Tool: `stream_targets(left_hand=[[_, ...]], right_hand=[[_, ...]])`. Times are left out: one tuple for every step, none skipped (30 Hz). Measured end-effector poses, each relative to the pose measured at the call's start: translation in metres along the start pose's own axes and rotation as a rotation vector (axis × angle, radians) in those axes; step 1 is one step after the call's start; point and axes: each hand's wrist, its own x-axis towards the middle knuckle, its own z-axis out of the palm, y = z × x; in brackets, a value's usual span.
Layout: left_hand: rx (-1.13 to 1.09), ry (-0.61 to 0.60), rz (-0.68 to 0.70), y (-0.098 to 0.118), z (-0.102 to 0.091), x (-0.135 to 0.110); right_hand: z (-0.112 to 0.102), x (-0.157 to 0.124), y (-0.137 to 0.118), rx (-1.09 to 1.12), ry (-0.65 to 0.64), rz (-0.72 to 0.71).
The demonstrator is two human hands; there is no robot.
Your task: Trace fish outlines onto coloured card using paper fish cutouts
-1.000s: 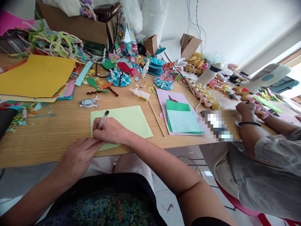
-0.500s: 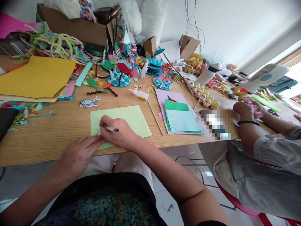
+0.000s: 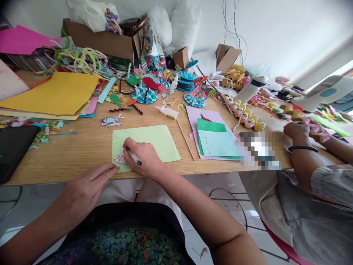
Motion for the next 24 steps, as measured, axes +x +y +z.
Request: stream_targets(left_hand=[[0.008, -0.011, -0.021, 0.003, -0.001, -0.001], [0.023, -0.022, -0.040, 0.008, -0.001, -0.001], [0.044, -0.034, -0.061, 0.012, 0.000, -0.001], [0.068, -0.049, -0.086, 0.017, 0.001, 0.001], [0.092, -0.066, -0.111, 0.021, 0.002, 0.003], [0.110, -0.096, -0.136, 0.025, 0.003, 0.005], [0.124, -0.126, -0.158, 0.029, 0.004, 0.007], [0.133, -0.158, -0.178, 0.031, 0.005, 0.009], [0.142, -0.182, -0.195, 0.032, 0.006, 0.011], [0.152, -0.196, -0.209, 0.032, 0.006, 0.012], [0.160, -0.206, -0.222, 0.031, 0.007, 0.013], [0.167, -0.214, -0.234, 0.030, 0.007, 0.013], [0.171, -0.221, -0.247, 0.029, 0.007, 0.014], [0.171, -0.231, -0.256, 0.028, 0.007, 0.014], [0.169, -0.241, -0.262, 0.027, 0.007, 0.015], [0.165, -0.250, -0.266, 0.026, 0.006, 0.015], [0.162, -0.259, -0.267, 0.026, 0.006, 0.016], [0.158, -0.263, -0.266, 0.025, 0.006, 0.016], [0.152, -0.265, -0.265, 0.025, 0.005, 0.017], [0.142, -0.263, -0.265, 0.025, 0.005, 0.018], [0.132, -0.260, -0.268, 0.024, 0.005, 0.018], [0.124, -0.261, -0.270, 0.024, 0.005, 0.019], [0.123, -0.265, -0.274, 0.024, 0.004, 0.019], [0.128, -0.273, -0.278, 0.024, 0.004, 0.020]], right_hand=[[0.000, 0.000, 0.000, -0.001, -0.001, -0.002], [0.000, 0.000, 0.000, -0.004, -0.005, -0.002], [0.000, 0.000, 0.000, -0.008, -0.010, -0.001], [0.000, 0.000, 0.000, -0.011, -0.016, 0.000], [0.000, 0.000, 0.000, -0.014, -0.023, 0.001], [-0.001, 0.001, 0.000, -0.018, -0.029, 0.003], [-0.001, 0.001, -0.001, -0.020, -0.034, 0.004], [-0.001, 0.001, -0.001, -0.023, -0.037, 0.006], [-0.001, 0.001, -0.001, -0.026, -0.038, 0.010], [-0.001, 0.001, -0.002, -0.029, -0.041, 0.014], [-0.001, 0.001, -0.002, -0.033, -0.043, 0.022], [-0.002, 0.002, -0.003, -0.036, -0.048, 0.030], [-0.002, 0.002, -0.003, -0.038, -0.054, 0.039], [-0.003, 0.002, -0.004, -0.040, -0.060, 0.050], [-0.003, 0.002, -0.005, -0.039, -0.067, 0.060], [-0.004, 0.003, -0.005, -0.036, -0.073, 0.068], [-0.004, 0.003, -0.005, -0.031, -0.078, 0.073], [-0.005, 0.003, -0.006, -0.028, -0.083, 0.076], [-0.005, 0.004, -0.006, -0.024, -0.088, 0.077], [-0.006, 0.004, -0.006, -0.018, -0.091, 0.077], [-0.006, 0.005, -0.006, -0.009, -0.095, 0.077], [-0.007, 0.005, -0.006, 0.004, -0.097, 0.078], [-0.008, 0.006, -0.006, 0.019, -0.099, 0.080], [-0.009, 0.006, -0.007, 0.035, -0.101, 0.083]])
